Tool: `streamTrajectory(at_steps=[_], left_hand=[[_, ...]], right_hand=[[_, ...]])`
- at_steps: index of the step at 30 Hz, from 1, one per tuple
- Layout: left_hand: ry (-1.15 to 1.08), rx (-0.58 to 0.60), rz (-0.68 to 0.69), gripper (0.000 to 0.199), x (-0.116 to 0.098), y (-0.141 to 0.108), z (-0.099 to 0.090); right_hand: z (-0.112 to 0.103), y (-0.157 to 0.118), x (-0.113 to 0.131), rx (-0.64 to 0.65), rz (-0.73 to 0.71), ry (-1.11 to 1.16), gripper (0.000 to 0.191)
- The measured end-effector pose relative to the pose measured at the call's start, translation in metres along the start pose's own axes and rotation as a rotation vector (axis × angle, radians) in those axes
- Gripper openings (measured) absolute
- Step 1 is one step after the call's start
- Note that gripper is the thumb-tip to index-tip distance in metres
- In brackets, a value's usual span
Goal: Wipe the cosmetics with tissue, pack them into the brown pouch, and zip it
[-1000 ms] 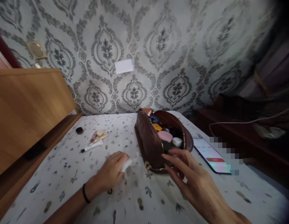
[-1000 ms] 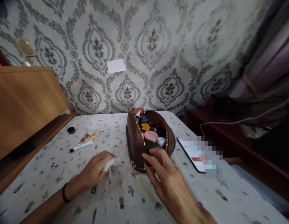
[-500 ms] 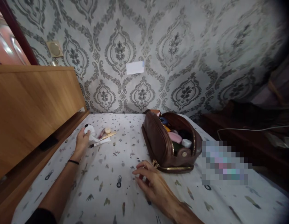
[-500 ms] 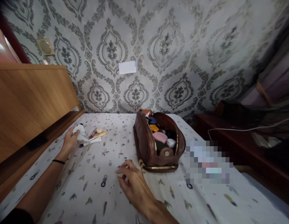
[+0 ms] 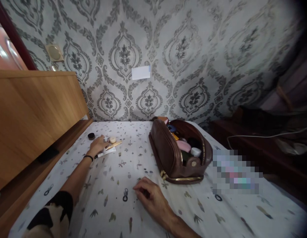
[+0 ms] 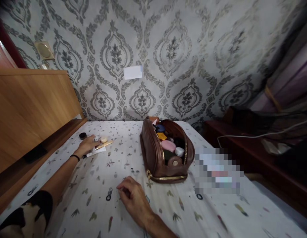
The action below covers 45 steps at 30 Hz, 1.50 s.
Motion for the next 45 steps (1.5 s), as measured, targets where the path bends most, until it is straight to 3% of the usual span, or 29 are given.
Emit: streamTrajectory(at_steps=[4,7,12,17,21,23,25,29,32,34,39,45], left_hand=[[0.009,-0.081,0.065,0.039,-0.004,0.0,-0.005],[-0.015,-0.127,0.188,0.045,-0.015,0.0,-0.006],[-0.052,0.033,0.425,0.044,-0.037,0.002,0.007],[-0.108,0.08,0.438,0.041,-0.043,0.009,0.008],[-0.224,0.029,0.425,0.04,-0.05,0.003,-0.004],[-0.296,-0.004,0.419,0.045,-0.057,-0.01,-0.011],[-0.398,0.014,0.428,0.05,-0.067,-0.033,-0.015],[-0.809,0.237,0.517,0.052,-0.095,-0.101,-0.013],[-0.842,0.338,0.619,0.044,-0.116,-0.15,-0.007],[-0.785,0.325,0.733,0.037,-0.127,-0.171,-0.002],[-0.678,0.113,0.94,0.031,-0.133,-0.184,0.003],[-0.644,0.042,1.008,0.032,-0.124,-0.186,0.003]], right_hand=[[0.001,0.0,0.0,-0.006,-0.017,-0.002,0.02],[0.002,0.0,-0.001,-0.008,-0.008,0.006,0.021],[0.001,0.0,0.001,-0.014,0.015,0.002,0.021],[0.0,0.0,0.004,-0.014,0.024,0.023,0.022],[0.001,0.001,0.0,-0.033,0.054,0.125,0.015],[0.0,0.002,-0.004,-0.024,0.126,0.29,0.01],[-0.001,0.003,-0.008,-0.011,0.232,0.514,0.021],[-0.007,0.007,-0.006,-0.098,0.364,0.946,0.047],[-0.011,0.009,-0.001,-0.14,0.365,1.129,0.046],[-0.014,0.01,0.0,-0.149,0.349,1.176,0.039],[-0.02,0.01,0.0,-0.172,0.326,1.13,0.034],[-0.018,0.01,0.0,-0.185,0.266,1.017,0.037]])
Point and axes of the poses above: each hand's wrist, its own y-axis towards the middle knuckle, its own z-axis out of the palm, x = y × z, the point moved 3 cm from there along y, towards the middle knuckle, and after that the axes turned 1 degree about z, right-handed, at the moved point
